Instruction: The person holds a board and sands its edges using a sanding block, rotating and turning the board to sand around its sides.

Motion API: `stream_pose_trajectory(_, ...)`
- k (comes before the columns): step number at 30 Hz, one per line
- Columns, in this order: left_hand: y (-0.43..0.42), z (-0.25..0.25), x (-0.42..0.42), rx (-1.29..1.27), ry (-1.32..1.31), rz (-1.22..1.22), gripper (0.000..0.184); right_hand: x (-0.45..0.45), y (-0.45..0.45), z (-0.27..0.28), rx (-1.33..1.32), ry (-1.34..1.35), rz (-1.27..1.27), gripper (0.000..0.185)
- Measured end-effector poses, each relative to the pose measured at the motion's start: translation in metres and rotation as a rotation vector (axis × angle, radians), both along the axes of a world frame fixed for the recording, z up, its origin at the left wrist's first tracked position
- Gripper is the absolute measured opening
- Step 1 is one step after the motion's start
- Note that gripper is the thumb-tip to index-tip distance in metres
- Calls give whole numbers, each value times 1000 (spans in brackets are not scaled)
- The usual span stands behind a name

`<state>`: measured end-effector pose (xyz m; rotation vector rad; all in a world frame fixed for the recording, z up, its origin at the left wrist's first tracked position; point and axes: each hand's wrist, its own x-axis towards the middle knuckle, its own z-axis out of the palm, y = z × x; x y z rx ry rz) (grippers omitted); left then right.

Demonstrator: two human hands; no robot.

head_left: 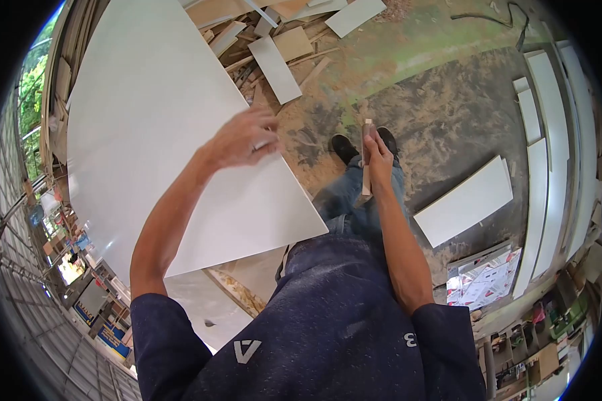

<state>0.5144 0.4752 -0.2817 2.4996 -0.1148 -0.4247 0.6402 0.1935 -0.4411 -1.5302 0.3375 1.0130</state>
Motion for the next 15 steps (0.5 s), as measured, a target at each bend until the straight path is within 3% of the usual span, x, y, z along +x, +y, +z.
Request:
stream_pose_trajectory(4, -38, 3, -6, -186, 71, 9, 11, 7, -1, -2, 1, -25, -6, 57)
stream_pose_trajectory(15, -32, 9, 17, -117, 207, -139, 10, -7, -14, -13, -1, 6, -12, 59)
